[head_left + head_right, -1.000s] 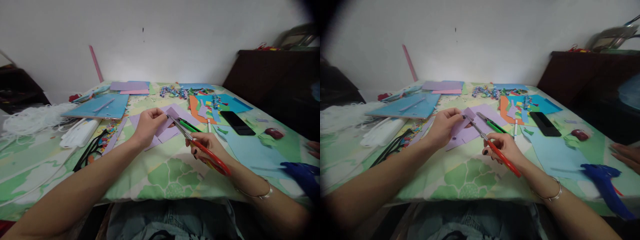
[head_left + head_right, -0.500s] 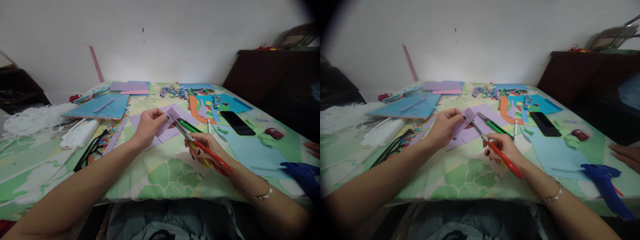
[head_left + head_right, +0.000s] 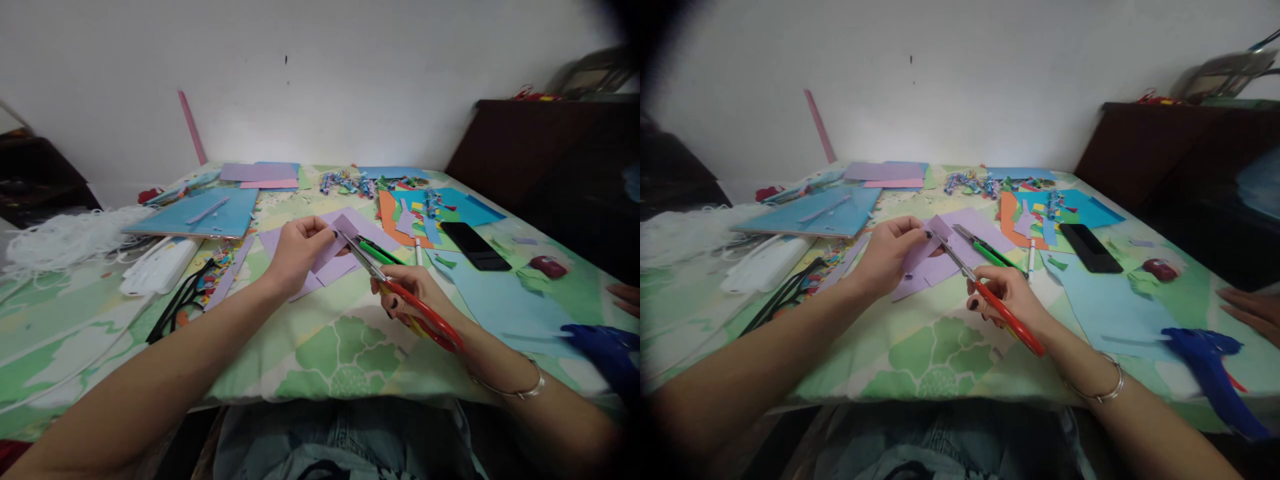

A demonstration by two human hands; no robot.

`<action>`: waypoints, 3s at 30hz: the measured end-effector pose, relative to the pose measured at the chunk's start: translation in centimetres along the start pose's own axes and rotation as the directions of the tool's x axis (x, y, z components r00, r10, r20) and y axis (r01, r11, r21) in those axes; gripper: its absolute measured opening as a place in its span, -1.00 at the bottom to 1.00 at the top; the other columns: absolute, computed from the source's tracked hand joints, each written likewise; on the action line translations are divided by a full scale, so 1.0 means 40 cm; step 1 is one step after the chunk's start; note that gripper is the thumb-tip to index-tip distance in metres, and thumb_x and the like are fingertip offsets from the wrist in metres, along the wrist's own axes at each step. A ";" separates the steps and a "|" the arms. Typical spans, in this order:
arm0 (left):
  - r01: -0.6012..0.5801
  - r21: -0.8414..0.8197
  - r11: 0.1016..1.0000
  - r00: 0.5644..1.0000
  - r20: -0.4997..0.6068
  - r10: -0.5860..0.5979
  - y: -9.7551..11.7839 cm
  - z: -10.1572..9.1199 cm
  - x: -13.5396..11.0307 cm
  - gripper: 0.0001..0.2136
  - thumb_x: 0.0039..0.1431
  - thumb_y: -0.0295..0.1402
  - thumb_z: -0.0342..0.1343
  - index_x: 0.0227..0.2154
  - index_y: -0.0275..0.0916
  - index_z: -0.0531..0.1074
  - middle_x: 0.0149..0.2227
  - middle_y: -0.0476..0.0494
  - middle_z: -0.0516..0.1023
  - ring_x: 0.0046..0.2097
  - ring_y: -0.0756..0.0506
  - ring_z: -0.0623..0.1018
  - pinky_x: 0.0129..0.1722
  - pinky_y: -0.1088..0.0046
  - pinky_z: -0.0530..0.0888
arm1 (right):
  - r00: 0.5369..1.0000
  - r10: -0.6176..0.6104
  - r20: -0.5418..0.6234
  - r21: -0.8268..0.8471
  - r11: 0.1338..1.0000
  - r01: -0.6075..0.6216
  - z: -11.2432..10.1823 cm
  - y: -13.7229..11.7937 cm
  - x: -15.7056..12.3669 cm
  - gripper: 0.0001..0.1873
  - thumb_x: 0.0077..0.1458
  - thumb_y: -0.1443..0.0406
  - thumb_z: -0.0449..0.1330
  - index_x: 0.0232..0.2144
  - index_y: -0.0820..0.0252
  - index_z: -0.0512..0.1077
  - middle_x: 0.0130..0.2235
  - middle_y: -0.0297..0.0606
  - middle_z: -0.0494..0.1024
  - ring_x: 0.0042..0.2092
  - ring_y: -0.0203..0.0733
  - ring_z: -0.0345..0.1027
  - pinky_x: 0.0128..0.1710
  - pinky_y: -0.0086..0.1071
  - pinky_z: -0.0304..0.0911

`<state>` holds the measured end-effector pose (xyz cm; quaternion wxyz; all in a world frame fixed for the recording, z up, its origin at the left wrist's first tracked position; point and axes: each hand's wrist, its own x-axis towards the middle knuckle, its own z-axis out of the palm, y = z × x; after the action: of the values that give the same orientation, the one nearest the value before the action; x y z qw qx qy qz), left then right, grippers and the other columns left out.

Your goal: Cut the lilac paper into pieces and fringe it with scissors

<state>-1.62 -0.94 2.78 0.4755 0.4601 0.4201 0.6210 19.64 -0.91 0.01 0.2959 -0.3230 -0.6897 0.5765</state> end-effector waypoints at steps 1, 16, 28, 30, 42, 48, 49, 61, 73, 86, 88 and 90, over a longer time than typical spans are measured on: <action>-0.001 0.001 1.000 1.000 -0.001 0.001 0.000 0.000 0.000 -0.91 -0.11 -0.46 0.18 -0.58 -0.28 0.36 -0.56 -0.02 0.54 -0.48 -0.05 0.60 -0.38 0.46 0.54 | 1.000 0.007 -0.008 -0.003 1.000 -0.007 0.001 -0.001 0.000 -0.52 -0.22 -0.01 0.38 -0.41 0.22 0.39 -0.65 -0.45 0.34 -0.70 -0.46 0.07 -0.79 -0.60 0.03; -0.026 -0.099 0.995 0.999 0.031 0.030 -0.004 -0.001 0.001 -0.91 -0.08 -0.46 0.21 -0.56 -0.32 0.39 -0.53 -0.06 0.55 -0.45 -0.04 0.61 -0.38 0.50 0.55 | 0.999 0.025 -0.048 -0.032 0.999 -0.026 0.007 -0.009 0.000 -0.73 -0.18 0.20 0.34 -0.44 0.22 0.39 -0.65 -0.45 0.36 -0.71 -0.47 0.07 -0.80 -0.61 0.02; -0.004 -0.061 0.998 1.000 0.023 0.005 -0.003 0.003 -0.002 -0.89 -0.10 -0.46 0.22 -0.58 -0.30 0.37 -0.56 -0.04 0.54 -0.45 -0.07 0.61 -0.32 0.40 0.57 | 0.997 -0.052 0.063 0.036 0.998 0.050 0.005 -0.016 0.003 -0.46 -0.24 -0.06 0.37 -0.41 0.24 0.36 -0.60 -0.40 0.38 -0.66 -0.42 0.18 -0.73 -0.57 0.15; 0.000 -0.050 0.999 1.000 0.020 0.001 -0.003 0.002 -0.001 -0.89 -0.10 -0.46 0.22 -0.58 -0.30 0.38 -0.57 -0.04 0.54 -0.46 -0.08 0.62 -0.34 0.41 0.57 | 0.997 -0.045 0.056 0.032 0.999 0.043 0.005 -0.015 0.002 -0.43 -0.26 -0.09 0.37 -0.40 0.24 0.36 -0.61 -0.40 0.38 -0.66 -0.41 0.18 -0.74 -0.57 0.15; -0.022 -0.055 0.998 0.999 0.022 0.024 -0.005 0.000 0.001 -0.90 -0.10 -0.47 0.22 -0.58 -0.32 0.39 -0.56 -0.05 0.54 -0.47 -0.06 0.61 -0.33 0.41 0.57 | 0.999 -0.034 0.038 0.009 0.999 0.033 0.000 -0.003 0.002 -0.44 -0.22 -0.08 0.36 -0.39 0.24 0.37 -0.63 -0.41 0.37 -0.69 -0.43 0.12 -0.75 -0.56 0.11; -0.011 -0.060 0.998 1.000 0.018 0.012 -0.006 0.000 0.002 -0.90 -0.10 -0.46 0.22 -0.57 -0.31 0.39 -0.55 -0.06 0.56 -0.47 -0.06 0.61 -0.37 0.45 0.56 | 1.000 0.008 -0.008 -0.005 1.000 -0.008 0.004 -0.006 -0.003 -0.60 -0.18 0.07 0.37 -0.41 0.22 0.38 -0.64 -0.45 0.35 -0.71 -0.45 0.07 -0.78 -0.57 0.04; -0.009 -0.062 0.998 1.000 0.017 0.010 -0.006 -0.001 0.003 -0.90 -0.10 -0.46 0.22 -0.57 -0.30 0.39 -0.55 -0.06 0.56 -0.47 -0.06 0.61 -0.36 0.44 0.56 | 1.000 0.022 -0.018 -0.009 1.000 -0.022 0.006 -0.009 -0.004 -0.62 -0.18 0.10 0.37 -0.42 0.22 0.38 -0.65 -0.45 0.35 -0.71 -0.45 0.07 -0.78 -0.58 0.04; -0.004 -0.054 0.999 1.000 0.016 0.005 -0.003 0.000 0.001 -0.87 -0.12 -0.44 0.23 -0.58 -0.30 0.37 -0.54 -0.04 0.54 -0.46 -0.06 0.61 -0.31 0.41 0.57 | 1.000 -0.013 0.020 -0.006 1.000 0.013 0.004 -0.012 0.001 -0.55 -0.21 0.03 0.37 -0.40 0.24 0.37 -0.64 -0.43 0.36 -0.70 -0.43 0.11 -0.77 -0.56 0.09; -0.023 -0.063 0.998 0.999 0.024 0.025 -0.005 0.002 -0.002 -0.88 -0.09 -0.45 0.22 -0.60 -0.31 0.38 -0.55 -0.05 0.53 -0.47 -0.03 0.59 -0.34 0.43 0.57 | 0.998 -0.029 0.049 0.008 1.000 0.028 0.004 -0.011 0.004 -0.40 -0.29 -0.13 0.36 -0.41 0.23 0.36 -0.63 -0.41 0.37 -0.68 -0.41 0.15 -0.76 -0.55 0.14; -0.021 -0.049 0.999 1.000 0.021 0.022 -0.005 -0.001 0.003 -0.86 -0.09 -0.42 0.24 -0.59 -0.30 0.37 -0.53 -0.06 0.55 -0.46 -0.05 0.61 -0.34 0.43 0.56 | 0.999 -0.040 0.030 -0.020 0.999 0.040 0.000 -0.001 0.001 -0.47 -0.19 -0.09 0.34 -0.38 0.22 0.38 -0.63 -0.43 0.35 -0.69 -0.44 0.10 -0.77 -0.56 0.07; -0.018 -0.047 0.999 1.000 0.017 0.019 -0.005 -0.001 0.002 -0.87 -0.10 -0.43 0.23 -0.59 -0.30 0.37 -0.54 -0.07 0.55 -0.46 -0.06 0.61 -0.35 0.44 0.56 | 0.999 -0.031 0.022 -0.015 0.999 0.031 0.001 -0.003 0.000 -0.50 -0.18 -0.05 0.35 -0.39 0.22 0.38 -0.63 -0.44 0.35 -0.69 -0.44 0.11 -0.77 -0.57 0.06; -0.017 -0.043 0.999 1.000 0.009 0.018 -0.004 0.000 0.001 -0.87 -0.10 -0.43 0.23 -0.59 -0.30 0.37 -0.54 -0.07 0.55 -0.46 -0.05 0.61 -0.35 0.44 0.56 | 1.000 -0.016 0.010 -0.012 1.000 0.016 0.003 -0.005 0.000 -0.52 -0.20 -0.03 0.37 -0.41 0.22 0.38 -0.64 -0.44 0.35 -0.70 -0.44 0.10 -0.78 -0.57 0.05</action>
<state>-1.60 -0.86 2.63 0.4817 0.4564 0.4004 0.6319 19.53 -1.00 0.21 0.2951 -0.3164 -0.6972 0.5716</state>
